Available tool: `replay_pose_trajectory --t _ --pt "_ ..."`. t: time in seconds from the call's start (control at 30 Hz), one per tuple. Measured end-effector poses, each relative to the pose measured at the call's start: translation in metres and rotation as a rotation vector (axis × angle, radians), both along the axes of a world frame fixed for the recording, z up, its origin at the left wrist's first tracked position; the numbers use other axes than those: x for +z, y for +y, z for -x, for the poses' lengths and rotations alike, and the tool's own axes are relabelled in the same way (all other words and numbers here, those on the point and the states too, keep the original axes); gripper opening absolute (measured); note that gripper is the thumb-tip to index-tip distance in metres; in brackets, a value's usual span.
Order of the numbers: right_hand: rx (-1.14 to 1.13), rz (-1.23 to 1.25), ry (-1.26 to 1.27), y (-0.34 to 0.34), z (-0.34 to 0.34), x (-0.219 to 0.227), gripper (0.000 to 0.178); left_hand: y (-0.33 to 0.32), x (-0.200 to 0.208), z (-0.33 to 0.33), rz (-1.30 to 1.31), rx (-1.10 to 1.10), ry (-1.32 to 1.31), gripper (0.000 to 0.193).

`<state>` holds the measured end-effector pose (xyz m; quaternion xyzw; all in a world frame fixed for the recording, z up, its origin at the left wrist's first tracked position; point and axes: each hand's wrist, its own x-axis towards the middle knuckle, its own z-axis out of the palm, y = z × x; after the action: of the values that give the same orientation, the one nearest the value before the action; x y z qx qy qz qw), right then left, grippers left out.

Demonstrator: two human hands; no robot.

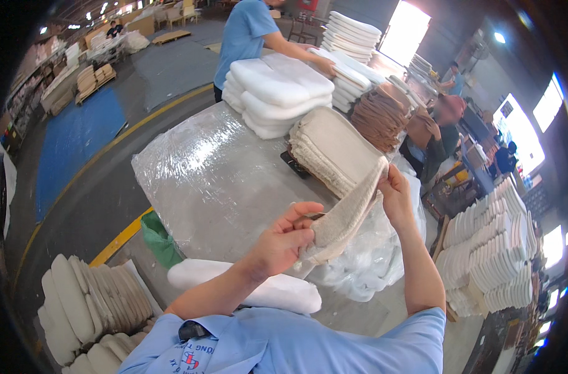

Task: The person inserts foam inserts into fabric covers and stacks the finished cushions. The person handles foam and fabric pieces by hand, aligning and tucking the foam into the covers, then placing completed units on a growing stack.

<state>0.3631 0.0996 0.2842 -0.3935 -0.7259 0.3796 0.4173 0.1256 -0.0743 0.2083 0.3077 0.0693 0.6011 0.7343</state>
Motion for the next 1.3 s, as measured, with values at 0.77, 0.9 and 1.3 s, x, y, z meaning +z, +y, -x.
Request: replay_pose_trajectory --t 0.77,0.9,1.3 --pt "-0.171 -0.042 -0.017 -0.067 -0.08 -0.007 0.02 0.022 -0.047 -0.035 0.056 -0.342 -0.23 0.044" --pt "0.135 0.23 -0.399 -0.116 -0.118 0.069 0.022 -0.001 -0.034 -0.015 0.269 -0.254 -0.177 0.042" --pt "0.201 0.871 0.328 -0.157 0.163 -0.214 0.026 -0.091 -0.071 0.051 0.617 0.235 0.28 0.031"
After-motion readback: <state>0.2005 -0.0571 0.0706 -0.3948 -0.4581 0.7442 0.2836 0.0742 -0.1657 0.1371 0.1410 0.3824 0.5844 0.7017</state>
